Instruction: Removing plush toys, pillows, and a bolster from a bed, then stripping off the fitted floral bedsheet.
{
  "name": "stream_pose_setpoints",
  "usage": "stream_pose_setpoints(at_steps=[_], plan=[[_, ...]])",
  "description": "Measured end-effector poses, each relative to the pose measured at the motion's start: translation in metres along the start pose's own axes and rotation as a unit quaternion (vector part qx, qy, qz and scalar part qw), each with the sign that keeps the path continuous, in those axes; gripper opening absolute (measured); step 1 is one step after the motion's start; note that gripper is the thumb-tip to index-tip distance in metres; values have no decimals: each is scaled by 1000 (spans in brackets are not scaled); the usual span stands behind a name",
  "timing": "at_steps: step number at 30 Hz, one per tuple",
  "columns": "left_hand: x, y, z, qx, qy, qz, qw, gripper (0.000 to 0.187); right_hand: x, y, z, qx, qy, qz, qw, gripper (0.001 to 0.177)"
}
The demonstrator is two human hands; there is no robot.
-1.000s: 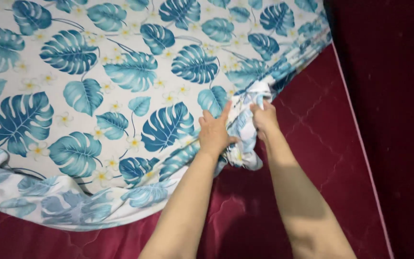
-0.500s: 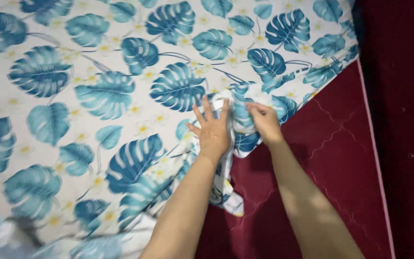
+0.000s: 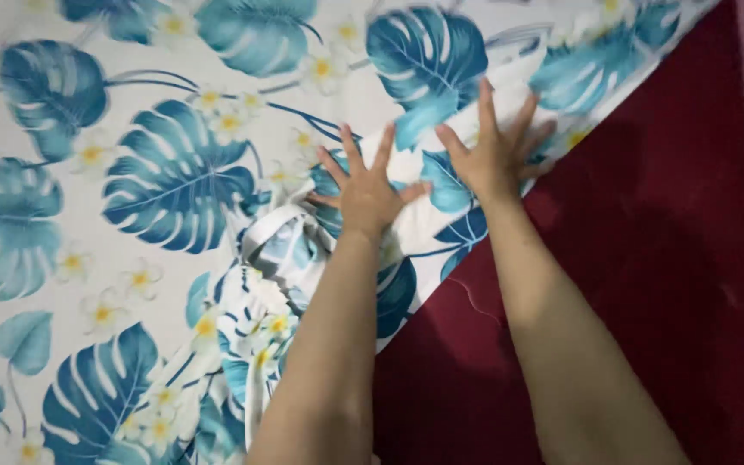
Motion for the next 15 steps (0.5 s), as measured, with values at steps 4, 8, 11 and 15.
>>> stream_pose_setpoints(at_steps=[4, 8, 11, 15], plan=[[-26, -15, -2, -52, -26, 36, 998, 106, -1, -1, -25, 55, -54, 50, 996, 87], [-40, -22, -4, -23, -45, 34, 998, 91, -5, -3, -39, 83, -46, 65, 993, 78], [-39, -28, 0, -26, -50, 5, 998, 89, -4, -10, -42, 66, -66, 97, 991, 76], [-42, -20, -1, -9, -53, -39, 998, 89, -5, -10, -38, 71, -33, 77, 994, 78]])
Point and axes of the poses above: each hand's wrist, its own x-axis away from the middle knuckle, its own y-axis out of the palm, z = x × y, the point moved 10 cm from there along -x, towards the middle knuckle, and after that the axes turned 12 degrees about y, right-handed, at the moved point
